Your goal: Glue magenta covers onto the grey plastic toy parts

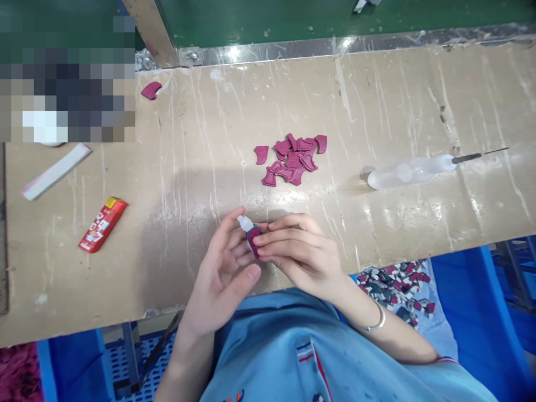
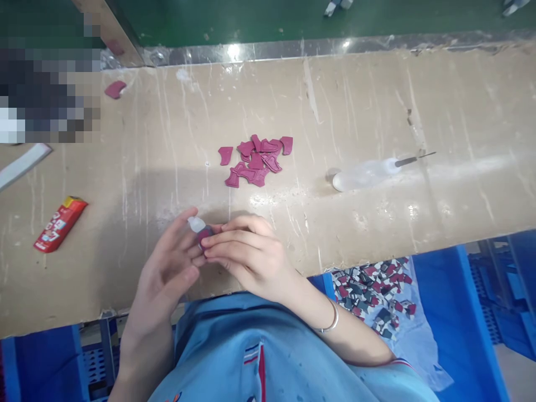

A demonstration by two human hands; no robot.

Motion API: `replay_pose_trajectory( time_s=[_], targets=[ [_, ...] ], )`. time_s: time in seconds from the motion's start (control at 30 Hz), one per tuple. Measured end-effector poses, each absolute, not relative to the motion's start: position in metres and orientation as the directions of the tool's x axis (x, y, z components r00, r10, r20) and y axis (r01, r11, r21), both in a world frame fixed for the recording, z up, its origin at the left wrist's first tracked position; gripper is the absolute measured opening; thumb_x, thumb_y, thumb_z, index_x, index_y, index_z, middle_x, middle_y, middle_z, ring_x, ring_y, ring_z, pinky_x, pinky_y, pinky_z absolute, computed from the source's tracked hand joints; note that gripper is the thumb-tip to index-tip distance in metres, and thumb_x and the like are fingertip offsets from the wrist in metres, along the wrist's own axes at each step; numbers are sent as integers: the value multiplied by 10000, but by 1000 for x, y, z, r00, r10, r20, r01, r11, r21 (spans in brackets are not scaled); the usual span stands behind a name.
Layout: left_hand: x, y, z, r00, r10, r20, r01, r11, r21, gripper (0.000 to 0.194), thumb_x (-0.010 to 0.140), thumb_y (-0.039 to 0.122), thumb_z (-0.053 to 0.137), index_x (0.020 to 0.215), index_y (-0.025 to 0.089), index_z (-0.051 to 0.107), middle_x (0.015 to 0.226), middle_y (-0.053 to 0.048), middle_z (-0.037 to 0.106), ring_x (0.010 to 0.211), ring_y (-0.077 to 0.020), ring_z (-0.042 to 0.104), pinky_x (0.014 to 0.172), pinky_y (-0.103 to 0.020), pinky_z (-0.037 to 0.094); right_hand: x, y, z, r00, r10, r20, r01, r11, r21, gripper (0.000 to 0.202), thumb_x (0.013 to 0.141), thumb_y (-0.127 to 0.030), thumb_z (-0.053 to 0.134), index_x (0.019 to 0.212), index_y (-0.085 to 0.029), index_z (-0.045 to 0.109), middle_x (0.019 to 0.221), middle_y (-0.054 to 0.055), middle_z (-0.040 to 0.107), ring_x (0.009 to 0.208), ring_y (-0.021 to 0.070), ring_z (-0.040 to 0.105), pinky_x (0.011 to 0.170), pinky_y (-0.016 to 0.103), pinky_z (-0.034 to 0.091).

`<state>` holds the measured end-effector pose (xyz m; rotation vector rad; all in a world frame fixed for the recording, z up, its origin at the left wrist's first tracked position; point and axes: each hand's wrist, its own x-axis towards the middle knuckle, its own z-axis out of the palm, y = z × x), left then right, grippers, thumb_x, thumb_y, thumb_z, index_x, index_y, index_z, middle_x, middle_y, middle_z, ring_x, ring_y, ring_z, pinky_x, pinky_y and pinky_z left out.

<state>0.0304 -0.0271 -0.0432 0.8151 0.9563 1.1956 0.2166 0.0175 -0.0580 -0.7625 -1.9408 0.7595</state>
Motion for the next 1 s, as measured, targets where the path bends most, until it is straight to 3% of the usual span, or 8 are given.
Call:
replay_pose_trajectory(
  time_s=[0.13, 0.27, 0.37, 0.47, 0.6, 0.77, 1.0],
  targets=[
    [38, -26, -41, -19, 976, -216, -456, 183, 871, 452, 977, 170, 871, 1362, 389, 779, 1143, 23, 903, 1113, -135, 866, 961, -171, 676, 214, 10, -52, -414, 840, 350, 107, 426, -898, 325, 1116, -129, 584, 1332, -324, 728, 1158, 16, 872, 1175, 213, 795, 1052, 413, 680],
    [43, -24, -40, -46, 980, -196, -488, 149, 860, 424, 980, 182, 872, 1349, 376, 797, 1123, 10, 909, 1005, -147, 886, 865, -178, 707, 209, 3, -53, -278, 899, 338, -94, 325, -941, 459, 1094, -135, 658, 1476, -372, 565, 1387, 48, 808, 1213, 210, 806, 1003, 420, 705],
    [43, -22, -40, -26, 981, -194, -519, 153, 841, 409, 986, 222, 870, 1353, 388, 798, 1166, -12, 905, 1003, -188, 892, 798, -212, 731, 207, 2, -57, -241, 921, 306, -102, 289, -952, 460, 1064, -139, 731, 1436, -358, 572, 1298, 52, 819, 1203, 221, 825, 962, 408, 727],
    [43, -22, -42, -6, 979, -202, -526, 169, 833, 415, 968, 248, 894, 1345, 397, 803, 1160, -9, 906, 1011, -191, 892, 850, -248, 740, 206, 2, -59, -236, 923, 303, -105, 286, -953, 394, 1068, -142, 733, 1371, -349, 590, 1150, 24, 836, 1211, 229, 834, 905, 387, 747],
    [44, -21, -44, -43, 981, -187, -503, 141, 853, 423, 932, 231, 929, 1316, 372, 821, 1087, -3, 914, 1003, -170, 890, 891, -222, 723, 206, 2, -59, -201, 922, 330, -124, 310, -942, 347, 1066, -128, 728, 1308, -341, 599, 1114, 8, 841, 1177, 219, 845, 813, 347, 762],
    [46, -20, -42, -63, 983, -171, -481, 120, 868, 420, 930, 210, 928, 1302, 376, 828, 1061, 7, 914, 964, -168, 892, 845, -210, 728, 206, 1, -59, -199, 917, 346, -52, 343, -938, 336, 1035, -120, 763, 1232, -332, 593, 1044, -8, 833, 1080, 201, 852, 857, 372, 767],
    [43, -20, -40, 1, 977, -214, -493, 187, 849, 400, 917, 311, 947, 1293, 395, 839, 1135, -12, 910, 989, -176, 891, 855, -213, 722, 203, 3, -57, -114, 920, 374, -135, 359, -924, 381, 986, -31, 776, 1153, -320, 593, 1023, -30, 845, 1014, 183, 857, 867, 349, 739]
  ],
)
